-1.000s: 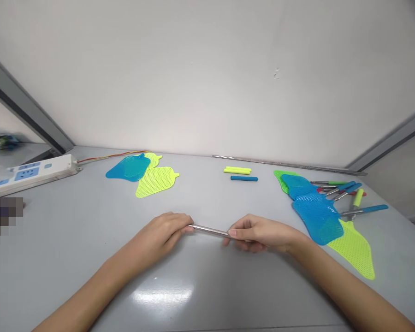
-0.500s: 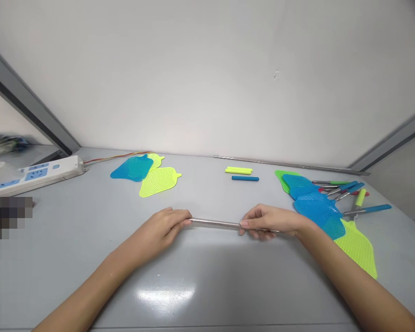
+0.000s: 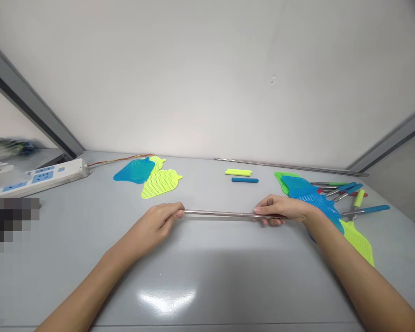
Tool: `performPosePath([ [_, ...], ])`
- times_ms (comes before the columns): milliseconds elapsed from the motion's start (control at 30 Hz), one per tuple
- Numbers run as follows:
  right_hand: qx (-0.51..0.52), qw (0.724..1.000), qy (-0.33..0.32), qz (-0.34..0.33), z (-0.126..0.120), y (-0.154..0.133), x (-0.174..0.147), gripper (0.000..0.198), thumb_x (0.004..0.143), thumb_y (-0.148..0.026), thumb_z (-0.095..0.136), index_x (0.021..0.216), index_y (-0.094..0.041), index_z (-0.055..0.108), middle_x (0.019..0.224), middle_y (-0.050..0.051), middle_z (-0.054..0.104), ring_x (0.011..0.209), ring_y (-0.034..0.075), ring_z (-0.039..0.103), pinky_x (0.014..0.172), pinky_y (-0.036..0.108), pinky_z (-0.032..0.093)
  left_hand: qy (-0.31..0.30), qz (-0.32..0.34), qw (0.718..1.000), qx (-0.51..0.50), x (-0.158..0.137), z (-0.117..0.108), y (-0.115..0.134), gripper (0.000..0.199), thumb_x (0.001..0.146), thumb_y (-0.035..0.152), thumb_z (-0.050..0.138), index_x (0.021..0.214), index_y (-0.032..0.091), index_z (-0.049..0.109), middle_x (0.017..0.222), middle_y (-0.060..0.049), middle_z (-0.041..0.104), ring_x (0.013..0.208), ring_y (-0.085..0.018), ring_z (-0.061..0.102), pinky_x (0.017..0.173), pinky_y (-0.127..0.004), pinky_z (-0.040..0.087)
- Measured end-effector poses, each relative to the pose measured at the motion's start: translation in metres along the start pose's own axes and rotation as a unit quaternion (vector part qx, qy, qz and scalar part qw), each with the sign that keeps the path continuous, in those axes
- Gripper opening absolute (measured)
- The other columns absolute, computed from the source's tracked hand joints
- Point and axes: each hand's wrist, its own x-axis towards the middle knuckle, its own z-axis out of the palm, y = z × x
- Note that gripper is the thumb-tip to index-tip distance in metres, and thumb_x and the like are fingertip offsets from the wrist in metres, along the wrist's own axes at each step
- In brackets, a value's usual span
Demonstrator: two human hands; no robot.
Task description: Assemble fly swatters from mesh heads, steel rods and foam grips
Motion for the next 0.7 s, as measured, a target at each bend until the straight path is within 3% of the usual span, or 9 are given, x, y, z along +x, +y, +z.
performPosePath([
  [200,0.022,0.999,0.047,-0.017,-0.011,0.005,-0.005,0.031,0.070,-0.041,0.054,0.063,-0.011,0.054,0.056,0.001,0.052,0.036,0.003,0.032,0.035,0.020,0.021,0.038,-0.024,0.999,0.006,0.000,-0.008,-0.007,0.025,0.085,0.026,0.026,0.068,0.020,0.042,0.059,0.005,0.043,0.057,-0.012,0.043,0.056,-0.020,0.033],
  [333,0.161,0.980,0.115,-0.038,-0.017,0.014,0.003,0.025,0.068,-0.036,0.059,0.072,-0.012,0.054,0.056,-0.001,0.048,0.037,0.001,0.028,0.033,0.016,0.015,0.055,-0.039,0.998,0.014,0.000,-0.010,-0.009,0.026,0.085,0.028,0.026,0.066,0.020,0.042,0.057,0.005,0.042,0.055,-0.012,0.042,0.054,-0.020,0.032],
  [433,0.261,0.948,0.162,-0.081,-0.017,0.015,0.008,0.021,0.069,-0.032,0.059,0.077,-0.013,0.054,0.056,-0.003,0.045,0.038,0.001,0.026,0.033,0.014,0.016,0.043,-0.035,0.998,0.010,0.001,-0.008,-0.008,0.027,0.085,0.028,0.025,0.066,0.019,0.042,0.057,0.005,0.042,0.055,-0.012,0.041,0.053,-0.021,0.031],
  [567,0.353,0.903,0.204,-0.137,-0.016,0.012,0.011,0.021,0.070,-0.036,0.057,0.072,-0.015,0.052,0.056,-0.003,0.041,0.043,0.004,0.034,0.036,0.015,0.025,0.013,-0.025,1.000,-0.006,0.002,-0.002,-0.003,0.028,0.086,0.030,0.025,0.064,0.020,0.039,0.056,0.005,0.037,0.052,-0.011,0.038,0.050,-0.020,0.030],
  [700,0.468,0.827,0.242,-0.196,-0.015,0.009,0.016,0.026,0.076,-0.030,0.049,0.056,-0.017,0.040,0.061,0.000,0.043,0.055,0.009,0.044,0.052,0.023,0.040,-0.016,-0.004,1.000,-0.026,0.002,0.009,0.005,0.029,0.087,0.030,0.024,0.065,0.020,0.038,0.055,0.006,0.035,0.050,-0.010,0.038,0.049,-0.019,0.029],
])
